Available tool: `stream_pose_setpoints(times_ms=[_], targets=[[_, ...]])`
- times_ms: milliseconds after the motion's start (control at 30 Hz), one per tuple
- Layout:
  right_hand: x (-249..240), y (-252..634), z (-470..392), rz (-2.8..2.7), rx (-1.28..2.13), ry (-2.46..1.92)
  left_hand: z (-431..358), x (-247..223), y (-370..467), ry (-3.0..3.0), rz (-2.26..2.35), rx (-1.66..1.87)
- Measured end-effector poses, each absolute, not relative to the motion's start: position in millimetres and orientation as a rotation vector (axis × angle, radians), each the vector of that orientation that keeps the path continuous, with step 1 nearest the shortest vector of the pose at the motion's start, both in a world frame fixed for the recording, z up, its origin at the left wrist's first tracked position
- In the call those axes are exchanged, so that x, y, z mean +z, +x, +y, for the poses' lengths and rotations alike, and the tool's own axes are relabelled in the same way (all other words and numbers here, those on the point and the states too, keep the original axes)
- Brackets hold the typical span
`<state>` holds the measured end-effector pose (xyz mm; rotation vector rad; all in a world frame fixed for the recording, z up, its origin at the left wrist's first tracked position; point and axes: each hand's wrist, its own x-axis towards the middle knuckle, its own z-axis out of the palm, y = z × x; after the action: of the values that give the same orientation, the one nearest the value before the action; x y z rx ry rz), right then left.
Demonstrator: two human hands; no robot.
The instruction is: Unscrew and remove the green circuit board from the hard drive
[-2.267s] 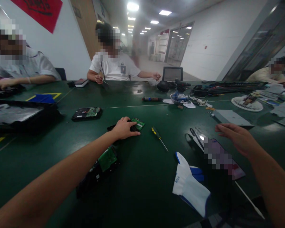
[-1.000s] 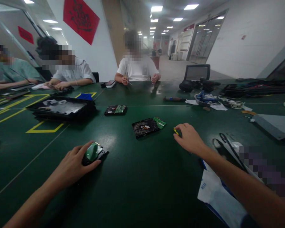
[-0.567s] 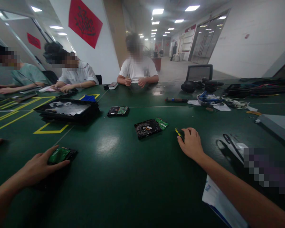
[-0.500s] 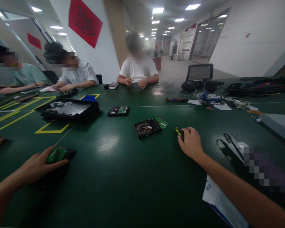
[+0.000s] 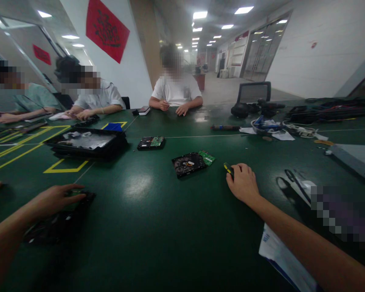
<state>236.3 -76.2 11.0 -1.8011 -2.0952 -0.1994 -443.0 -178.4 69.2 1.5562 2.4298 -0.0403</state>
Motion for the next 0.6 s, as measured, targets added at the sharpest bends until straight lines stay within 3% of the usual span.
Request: stream_pose_setpoints(times_ms=[600], targets=[[12,237,-76,-2.111,-0.142,-1.826,-177,59,-475,1.538,2.385,-0.128]])
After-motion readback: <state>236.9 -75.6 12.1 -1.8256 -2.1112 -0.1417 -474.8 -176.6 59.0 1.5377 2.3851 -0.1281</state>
